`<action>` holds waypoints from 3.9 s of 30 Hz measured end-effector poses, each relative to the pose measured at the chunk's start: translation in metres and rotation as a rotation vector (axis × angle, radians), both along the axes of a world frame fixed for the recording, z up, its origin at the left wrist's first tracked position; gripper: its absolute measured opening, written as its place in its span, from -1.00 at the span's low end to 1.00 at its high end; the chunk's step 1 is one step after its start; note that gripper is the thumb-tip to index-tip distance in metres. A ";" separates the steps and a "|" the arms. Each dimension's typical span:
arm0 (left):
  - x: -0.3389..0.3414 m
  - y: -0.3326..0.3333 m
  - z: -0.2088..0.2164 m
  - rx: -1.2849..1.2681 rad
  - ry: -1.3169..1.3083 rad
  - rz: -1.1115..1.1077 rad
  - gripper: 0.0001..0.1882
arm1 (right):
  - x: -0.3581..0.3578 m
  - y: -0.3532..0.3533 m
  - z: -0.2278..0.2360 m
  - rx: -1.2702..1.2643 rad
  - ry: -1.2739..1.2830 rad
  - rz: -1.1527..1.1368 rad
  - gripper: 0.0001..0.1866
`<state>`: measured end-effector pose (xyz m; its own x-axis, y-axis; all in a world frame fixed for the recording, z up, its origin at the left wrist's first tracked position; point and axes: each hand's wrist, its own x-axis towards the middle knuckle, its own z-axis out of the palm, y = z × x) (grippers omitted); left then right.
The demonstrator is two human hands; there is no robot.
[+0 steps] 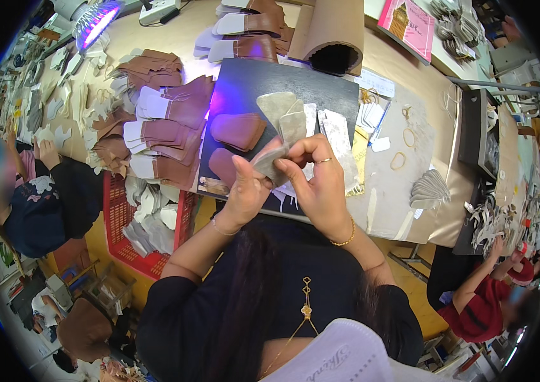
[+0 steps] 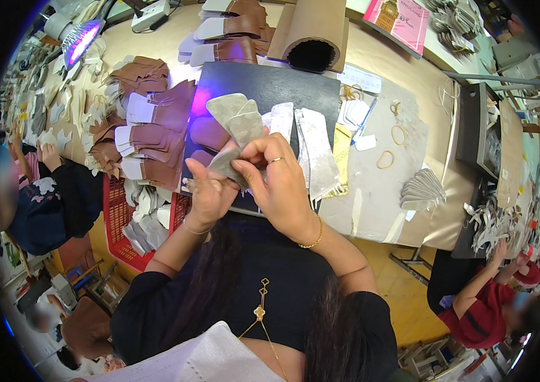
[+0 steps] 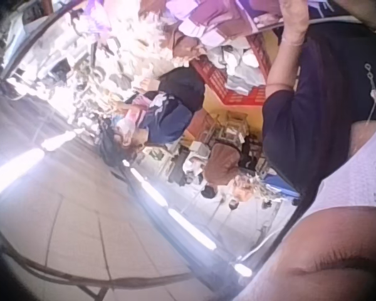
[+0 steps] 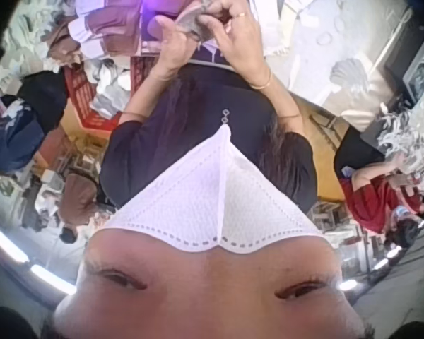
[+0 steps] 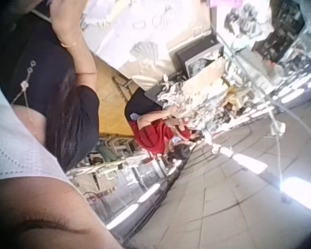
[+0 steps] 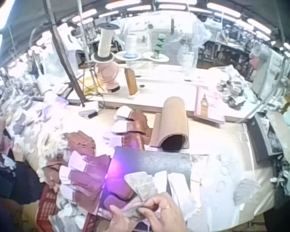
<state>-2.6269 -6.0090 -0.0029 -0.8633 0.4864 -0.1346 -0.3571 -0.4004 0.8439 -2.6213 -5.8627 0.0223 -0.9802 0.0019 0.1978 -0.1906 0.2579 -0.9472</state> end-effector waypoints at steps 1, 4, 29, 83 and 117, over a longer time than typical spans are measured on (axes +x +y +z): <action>-0.001 0.000 0.002 0.027 -0.012 0.018 0.18 | 0.000 -0.001 0.000 0.042 0.061 0.018 -0.69; -0.007 0.000 0.007 0.117 -0.076 0.047 0.19 | 0.000 -0.004 0.000 0.087 0.146 0.040 -0.67; -0.033 -0.060 0.023 -0.287 0.225 0.481 -0.55 | 0.001 0.031 -0.011 -0.634 -0.326 0.075 -0.61; -0.020 -0.023 0.016 -0.368 -0.046 0.159 -0.83 | -0.063 0.039 -0.028 -0.015 -0.329 -0.075 -0.78; 0.003 0.033 -0.009 -0.403 0.243 0.130 -0.79 | 0.041 0.036 -0.041 -0.370 -0.252 -0.097 -0.45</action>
